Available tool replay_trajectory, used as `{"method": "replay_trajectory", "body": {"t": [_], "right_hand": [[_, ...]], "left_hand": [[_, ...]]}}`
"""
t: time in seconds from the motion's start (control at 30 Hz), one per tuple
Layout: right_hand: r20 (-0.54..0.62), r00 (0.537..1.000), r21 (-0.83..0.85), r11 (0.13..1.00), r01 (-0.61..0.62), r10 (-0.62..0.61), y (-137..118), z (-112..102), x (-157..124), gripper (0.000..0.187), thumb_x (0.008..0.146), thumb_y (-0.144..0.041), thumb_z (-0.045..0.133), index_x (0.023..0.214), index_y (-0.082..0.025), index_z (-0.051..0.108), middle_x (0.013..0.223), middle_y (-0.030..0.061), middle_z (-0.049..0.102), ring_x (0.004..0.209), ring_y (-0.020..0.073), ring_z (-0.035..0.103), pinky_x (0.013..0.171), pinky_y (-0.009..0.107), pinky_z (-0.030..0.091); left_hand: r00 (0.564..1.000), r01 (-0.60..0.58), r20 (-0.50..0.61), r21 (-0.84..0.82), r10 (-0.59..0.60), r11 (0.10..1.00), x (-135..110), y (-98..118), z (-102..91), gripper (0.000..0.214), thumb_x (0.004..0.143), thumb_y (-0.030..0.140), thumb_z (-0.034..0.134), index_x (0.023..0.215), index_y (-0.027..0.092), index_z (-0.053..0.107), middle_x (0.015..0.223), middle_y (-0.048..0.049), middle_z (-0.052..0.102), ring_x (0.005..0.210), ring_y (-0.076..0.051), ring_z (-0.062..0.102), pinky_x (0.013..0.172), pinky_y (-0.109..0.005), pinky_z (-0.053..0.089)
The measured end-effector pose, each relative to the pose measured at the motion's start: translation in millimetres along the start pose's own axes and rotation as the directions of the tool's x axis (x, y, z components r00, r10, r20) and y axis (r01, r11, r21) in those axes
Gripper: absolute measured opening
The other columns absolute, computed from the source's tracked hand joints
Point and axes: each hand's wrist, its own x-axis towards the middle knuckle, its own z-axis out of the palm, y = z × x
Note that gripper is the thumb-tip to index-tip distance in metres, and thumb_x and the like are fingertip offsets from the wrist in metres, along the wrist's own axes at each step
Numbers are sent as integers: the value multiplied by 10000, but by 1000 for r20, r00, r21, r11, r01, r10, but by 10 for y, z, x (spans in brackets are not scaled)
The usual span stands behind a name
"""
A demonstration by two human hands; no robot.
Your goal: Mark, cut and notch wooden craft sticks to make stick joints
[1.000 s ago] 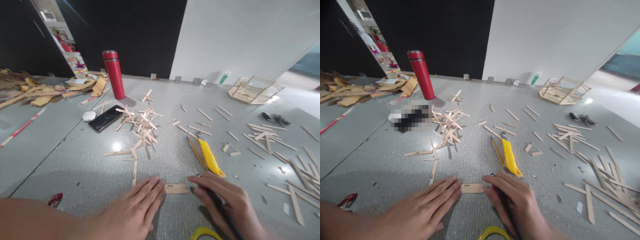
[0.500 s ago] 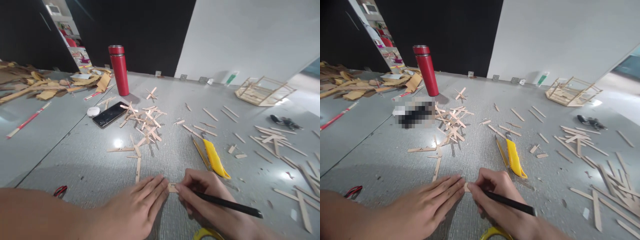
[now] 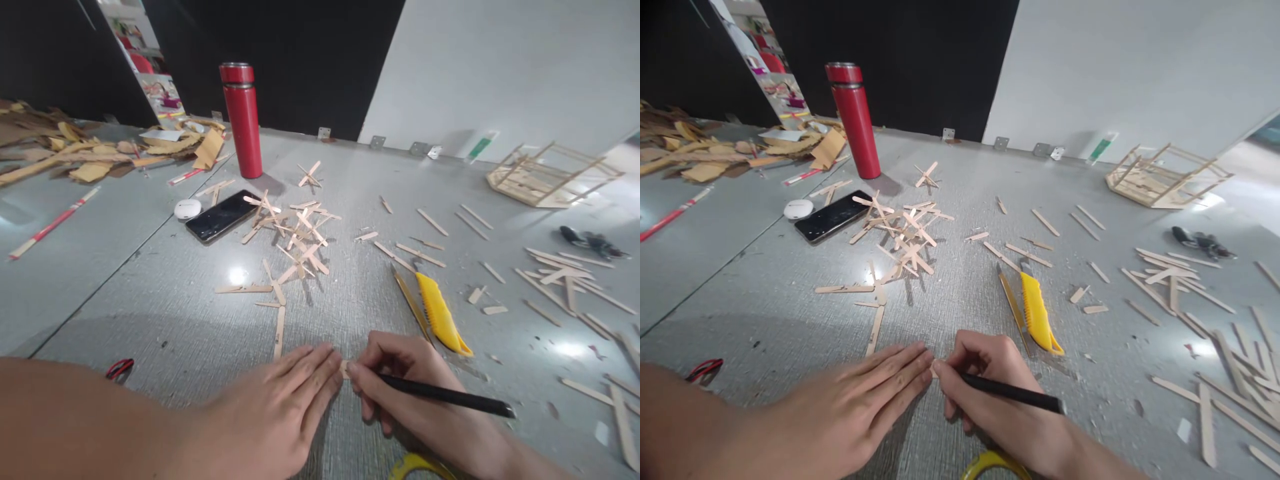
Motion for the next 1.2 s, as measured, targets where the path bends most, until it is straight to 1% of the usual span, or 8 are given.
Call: {"method": "replay_trajectory", "body": {"t": [0.1, 0.23, 0.37, 0.5, 0.73, 0.83, 1.03, 1.2], "right_hand": [[-15, 999, -18, 999, 50, -51, 35, 7, 10, 316, 882, -376, 776, 723, -188, 577, 548, -39, 605, 477, 90, 556, 443, 177, 456], [-85, 989, -115, 988, 107, -117, 44, 40, 41, 388, 963, -405, 657, 661, -201, 524, 442, -46, 551, 351, 77, 494, 359, 168, 363], [-118, 966, -242, 951, 195, -228, 44, 75, 60, 428, 983, -385, 600, 621, -223, 442, 432, -62, 475, 353, 74, 436, 356, 183, 311], [-158, 938, -359, 903, 236, -308, 83, 87, 62, 459, 984, -352, 580, 612, -240, 336, 454, -72, 404, 402, 73, 343, 361, 200, 262], [-131, 904, -451, 836, 312, -408, 111, 71, 80, 447, 986, -290, 569, 611, -232, 332, 490, -77, 371, 454, 79, 315, 414, 234, 249], [-135, 892, -466, 822, 326, -431, 122, 65, 92, 447, 986, -279, 562, 614, -231, 317, 512, -79, 345, 481, 85, 292, 438, 248, 239], [-126, 892, -467, 819, 332, -434, 136, 65, 99, 441, 1004, -293, 531, 619, -234, 325, 514, -80, 339, 476, 87, 295, 451, 258, 243], [-125, 891, -489, 808, 328, -437, 112, 70, 76, 453, 1014, -293, 503, 631, -240, 269, 554, -77, 264, 516, 100, 240, 464, 274, 214]], "left_hand": [[1000, -3, -6, 23, 3, 1000, -6, 19, 33, 438, 1072, 176, 373, 1423, 17, 581, 1468, -148, 601, 1364, -258, 577, 1125, -362, 419], [1000, -3, -5, 34, 4, 999, -31, 39, 61, 451, 1060, 190, 408, 1442, 5, 559, 1486, -161, 585, 1389, -271, 547, 1146, -383, 387], [1000, 2, -30, 32, -1, 999, -59, 40, 71, 461, 1041, 192, 442, 1442, -8, 550, 1479, -178, 588, 1389, -280, 543, 1149, -399, 368], [1000, 2, -26, 24, -2, 1000, -51, 32, 66, 473, 1027, 189, 469, 1448, -13, 541, 1484, -180, 582, 1385, -283, 548, 1136, -396, 383], [1000, 3, -13, 25, -2, 1000, -51, 40, 64, 464, 1030, 183, 462, 1442, -15, 546, 1475, -183, 588, 1375, -280, 563, 1124, -390, 412], [1000, 5, -17, 26, -4, 1000, -47, 37, 68, 467, 1027, 183, 465, 1442, -16, 546, 1476, -184, 587, 1375, -282, 563, 1125, -391, 414], [1000, 5, -14, 23, -4, 1000, -50, 50, 70, 490, 1011, 189, 487, 1452, -21, 531, 1487, -190, 576, 1386, -286, 550, 1132, -395, 404], [1000, 5, -23, 15, -5, 1000, -55, 45, 65, 493, 1004, 190, 490, 1447, -21, 536, 1481, -190, 584, 1380, -285, 553, 1149, -404, 375]]}}
